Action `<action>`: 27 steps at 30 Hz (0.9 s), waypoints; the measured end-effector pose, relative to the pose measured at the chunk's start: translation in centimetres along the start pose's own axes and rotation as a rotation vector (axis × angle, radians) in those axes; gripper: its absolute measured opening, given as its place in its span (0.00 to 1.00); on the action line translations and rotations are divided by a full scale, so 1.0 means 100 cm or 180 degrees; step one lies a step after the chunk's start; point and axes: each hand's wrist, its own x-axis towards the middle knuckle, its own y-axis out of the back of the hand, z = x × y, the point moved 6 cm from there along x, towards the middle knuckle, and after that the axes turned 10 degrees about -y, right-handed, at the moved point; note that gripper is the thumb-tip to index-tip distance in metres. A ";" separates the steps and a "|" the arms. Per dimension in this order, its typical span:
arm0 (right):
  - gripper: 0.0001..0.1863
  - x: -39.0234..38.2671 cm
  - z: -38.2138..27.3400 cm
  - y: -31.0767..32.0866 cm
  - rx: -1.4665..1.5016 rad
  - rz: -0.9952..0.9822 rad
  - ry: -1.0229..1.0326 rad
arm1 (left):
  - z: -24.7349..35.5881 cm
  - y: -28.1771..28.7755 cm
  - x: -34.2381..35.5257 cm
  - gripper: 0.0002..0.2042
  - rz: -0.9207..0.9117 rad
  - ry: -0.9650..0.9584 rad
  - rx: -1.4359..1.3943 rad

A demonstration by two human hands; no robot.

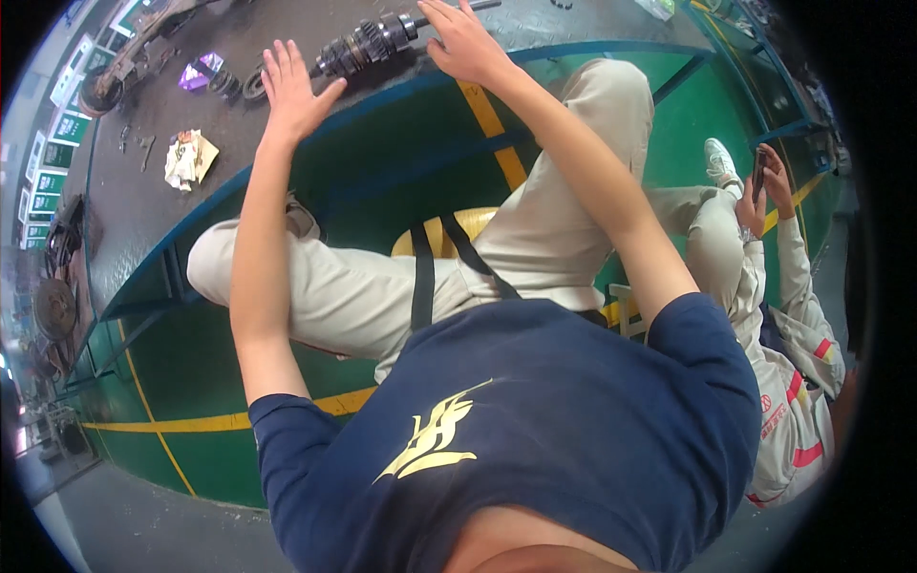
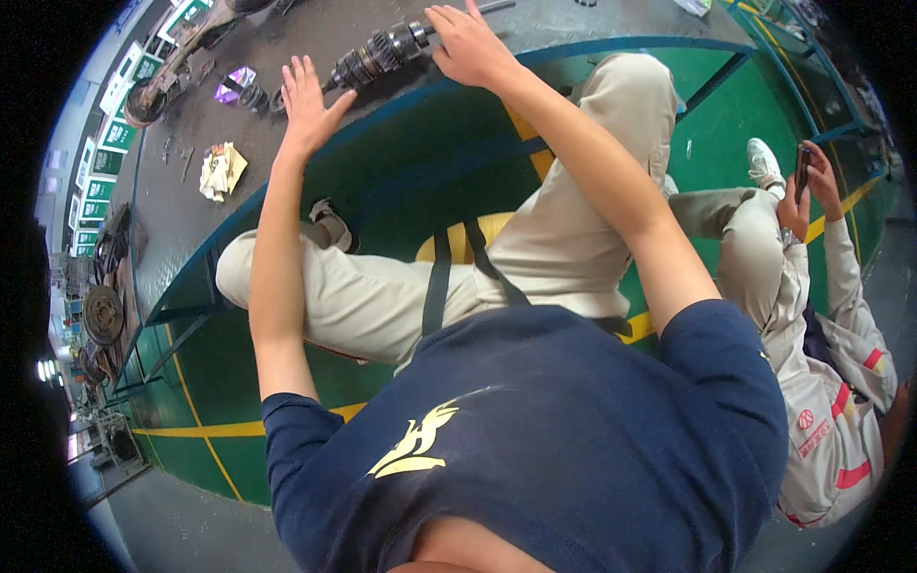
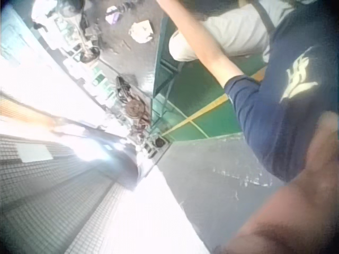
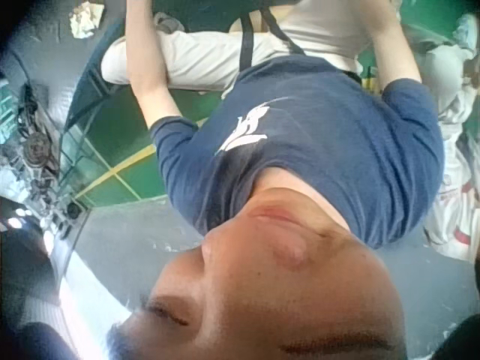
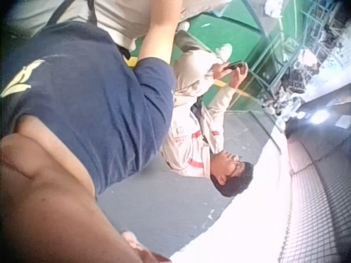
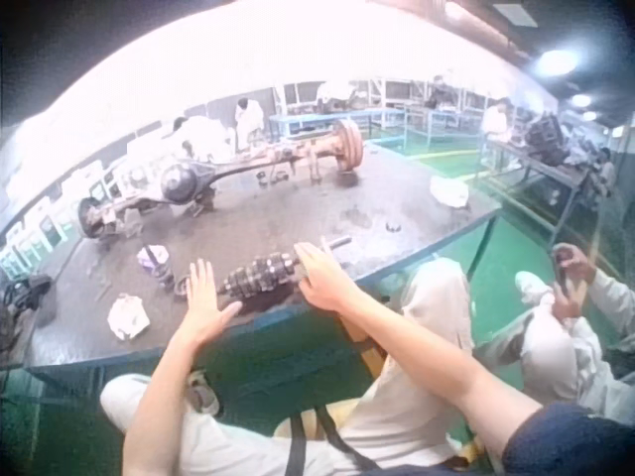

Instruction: The person handles a transmission shaft assembly by hand, rotating the shaft and gears while checking the alignment of the components on a workbench.

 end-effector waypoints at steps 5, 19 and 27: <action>0.34 0.045 0.055 -0.023 -0.0592 -0.0628 -0.0440 | -0.027 -0.029 0.056 0.41 -0.0241 0.0516 -0.1317; 0.36 0.003 0.057 -0.032 -0.0938 0.0215 -0.0165 | -0.007 -0.029 0.039 0.41 0.0144 0.0152 -0.0475; 0.39 -0.011 0.034 -0.018 -0.0918 -0.0354 -0.0302 | -0.006 -0.031 0.020 0.40 -0.0043 0.0207 -0.0623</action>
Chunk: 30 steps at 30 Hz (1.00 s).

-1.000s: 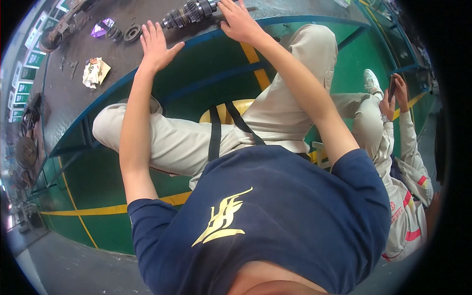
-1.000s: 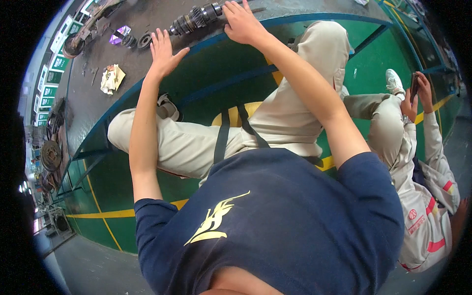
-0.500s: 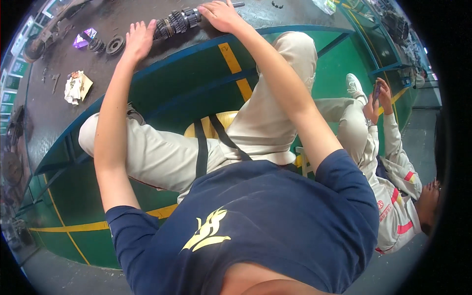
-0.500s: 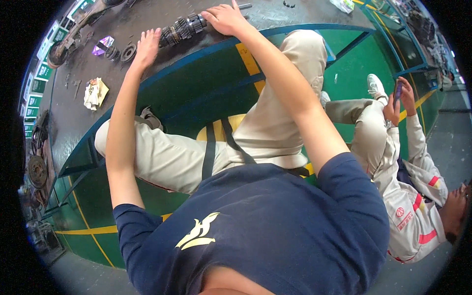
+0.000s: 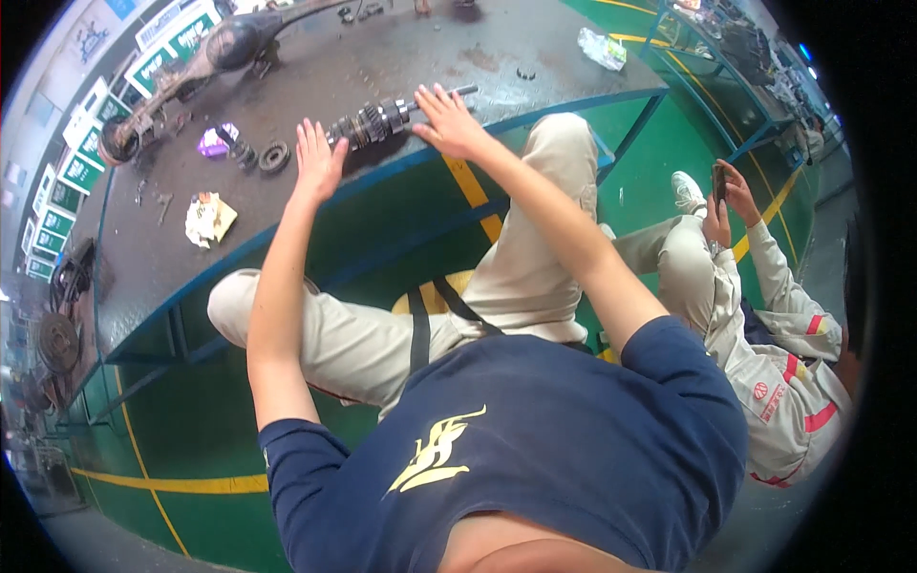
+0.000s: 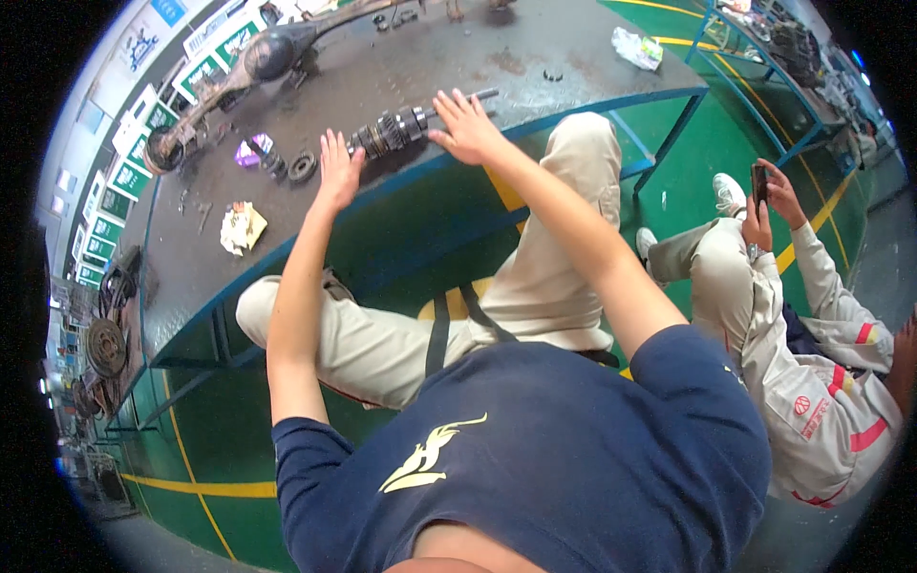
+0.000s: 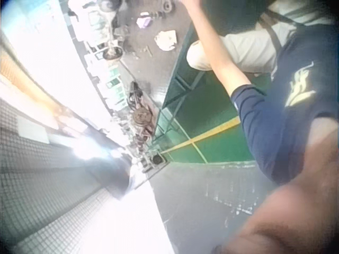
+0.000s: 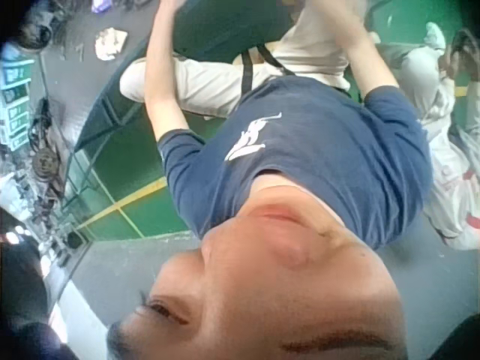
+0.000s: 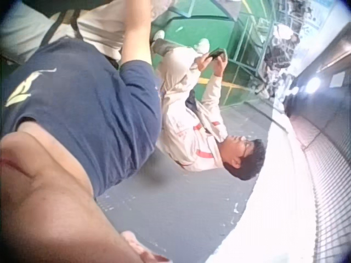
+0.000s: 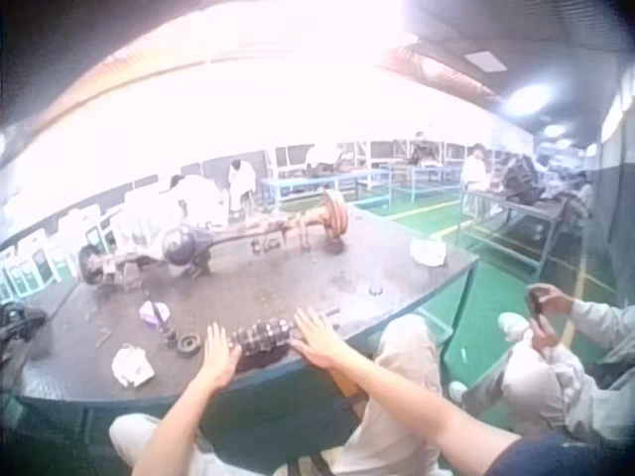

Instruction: The person handles a transmission shaft assembly by hand, rotating the shaft and gears while checking the alignment of the components on a workbench.

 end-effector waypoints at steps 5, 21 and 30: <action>0.34 -0.003 0.001 0.023 0.0439 0.0124 -0.0106 | 0.013 0.002 -0.017 0.44 -0.0438 0.0070 -0.0005; 0.45 0.056 -0.013 -0.005 0.0114 -0.0456 -0.0052 | 0.001 0.015 0.019 0.48 -0.1000 0.0425 -0.0021; 0.40 0.049 -0.006 0.032 0.0511 -0.0254 0.0470 | 0.042 0.046 -0.011 0.48 -0.1028 0.0392 0.0160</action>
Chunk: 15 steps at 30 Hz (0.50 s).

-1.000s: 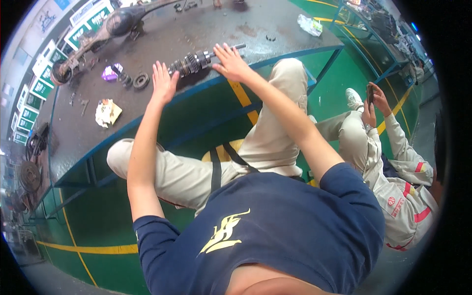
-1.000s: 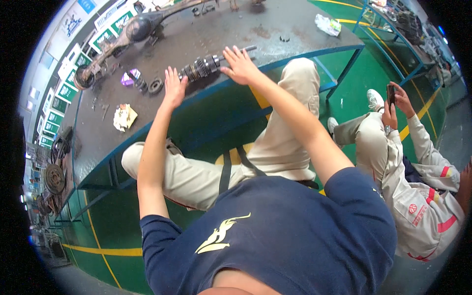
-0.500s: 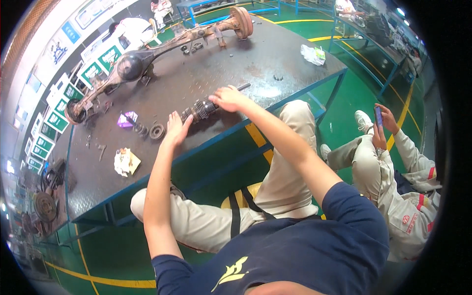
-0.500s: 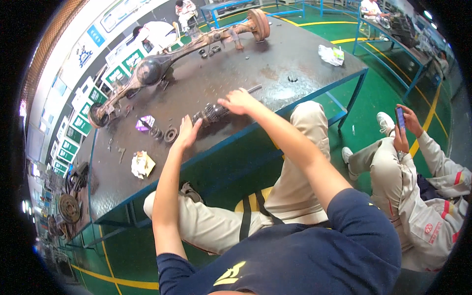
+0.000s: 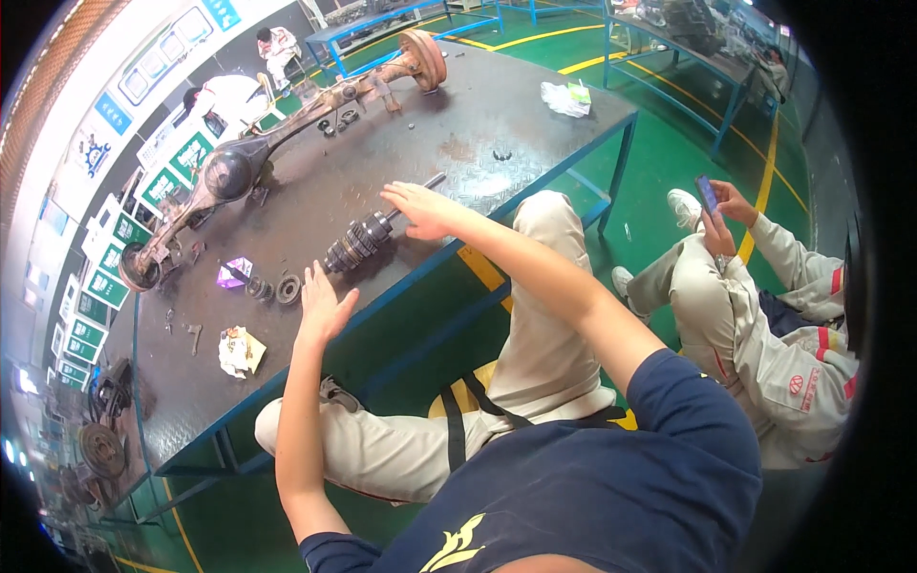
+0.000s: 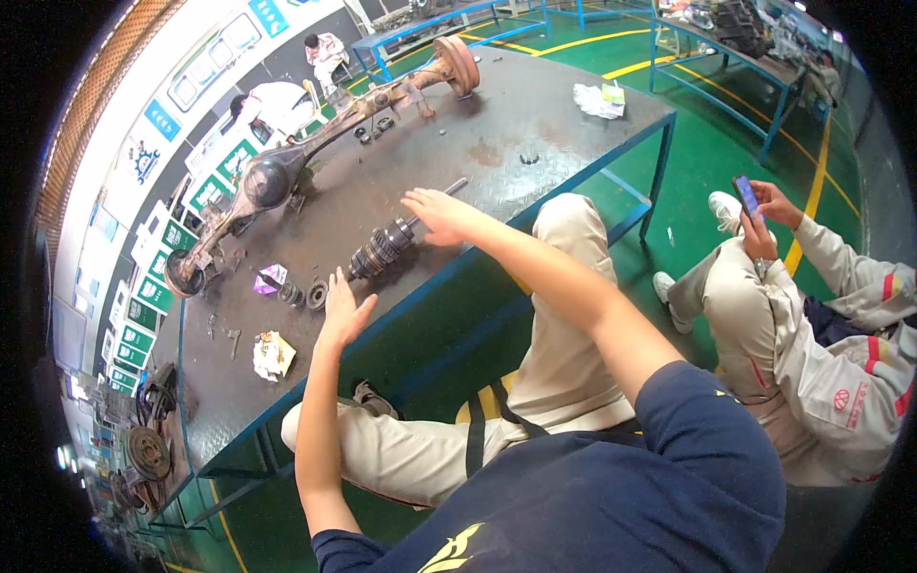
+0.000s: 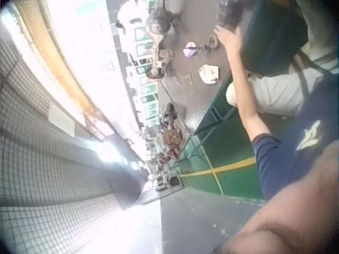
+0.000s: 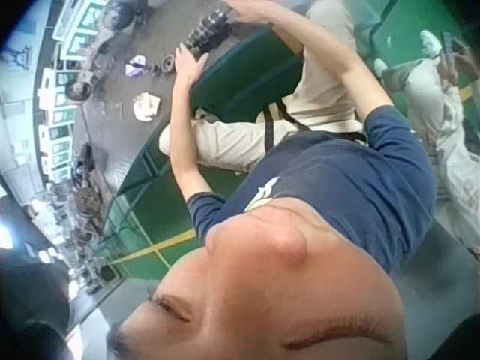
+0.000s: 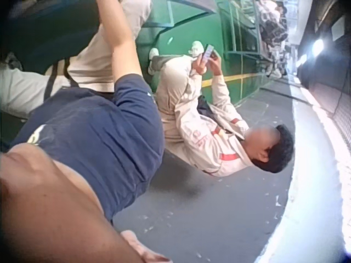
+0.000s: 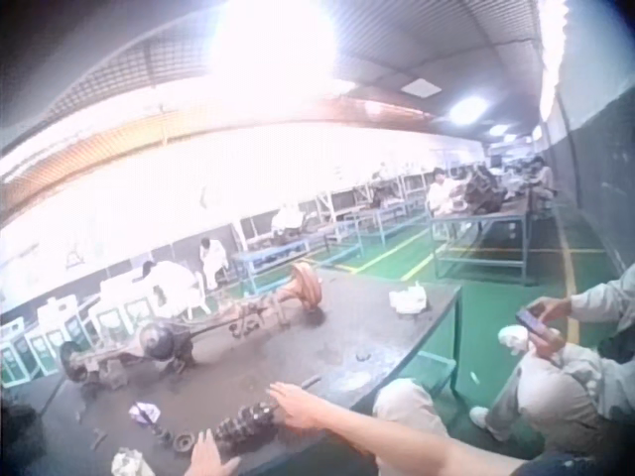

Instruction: The person handles a transmission shaft assembly by hand, rotating the shaft and gears while checking the alignment of the components on a workbench.

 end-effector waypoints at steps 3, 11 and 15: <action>0.39 0.018 0.003 0.003 -0.0066 0.0334 0.0133 | -0.003 0.011 0.015 0.49 0.0185 -0.0127 0.0407; 0.23 0.031 0.019 -0.047 -0.0429 0.0200 0.0037 | -0.063 -0.035 0.052 0.37 -0.0148 0.0053 0.0204; 0.18 0.023 0.014 -0.040 -0.0562 0.0545 0.0072 | -0.051 -0.031 0.048 0.22 0.0393 -0.0230 0.0069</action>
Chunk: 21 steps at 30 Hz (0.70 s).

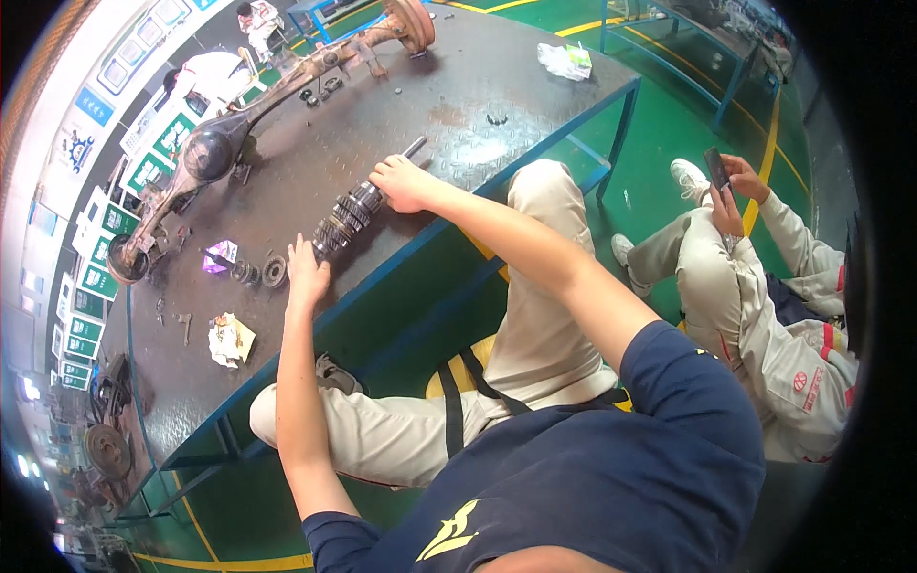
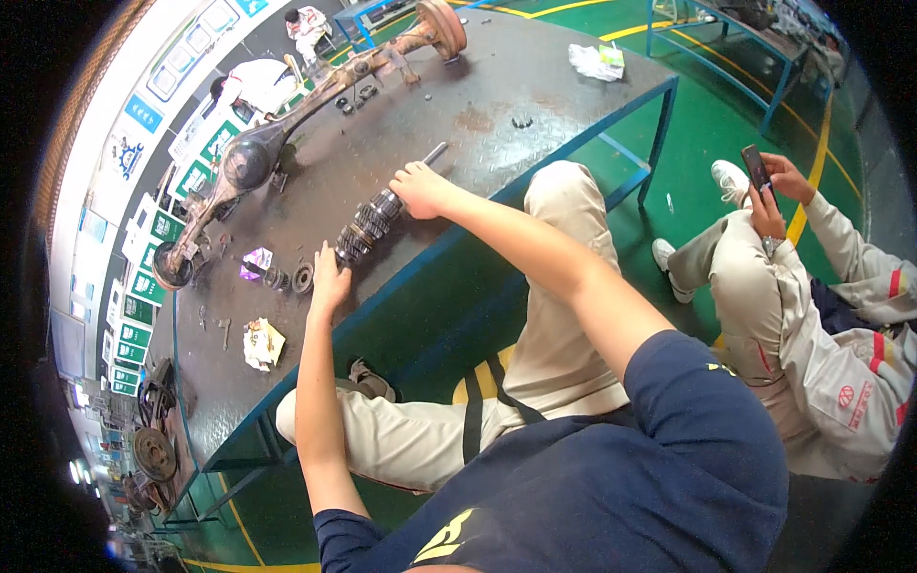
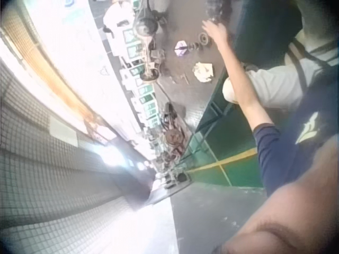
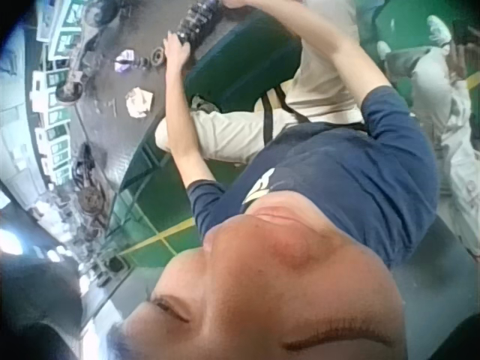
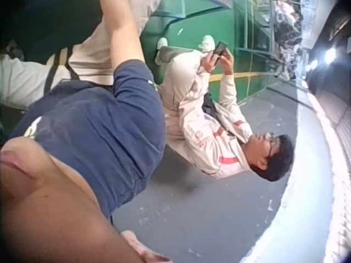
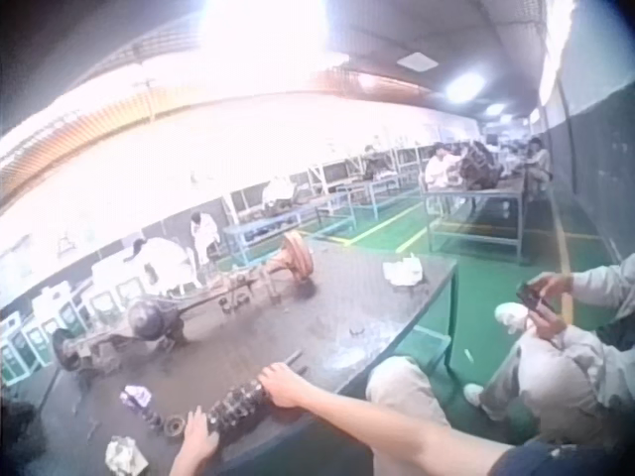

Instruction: The person handles a transmission shaft assembly by hand, rotating the shaft and gears while checking the alignment of the components on a workbench.

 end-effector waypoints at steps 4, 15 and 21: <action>0.17 -0.004 -0.007 0.000 -0.0073 -0.0139 0.0020 | 0.009 0.005 -0.003 0.22 0.0212 -0.0118 0.0143; 0.09 -0.012 -0.022 0.007 -0.0405 0.0272 0.0128 | 0.032 0.006 -0.010 0.20 0.0513 -0.0237 0.0504; 0.04 -0.015 -0.025 0.042 -0.0068 -0.0213 -0.0075 | 0.025 0.007 -0.005 0.26 0.0589 -0.0421 -0.0190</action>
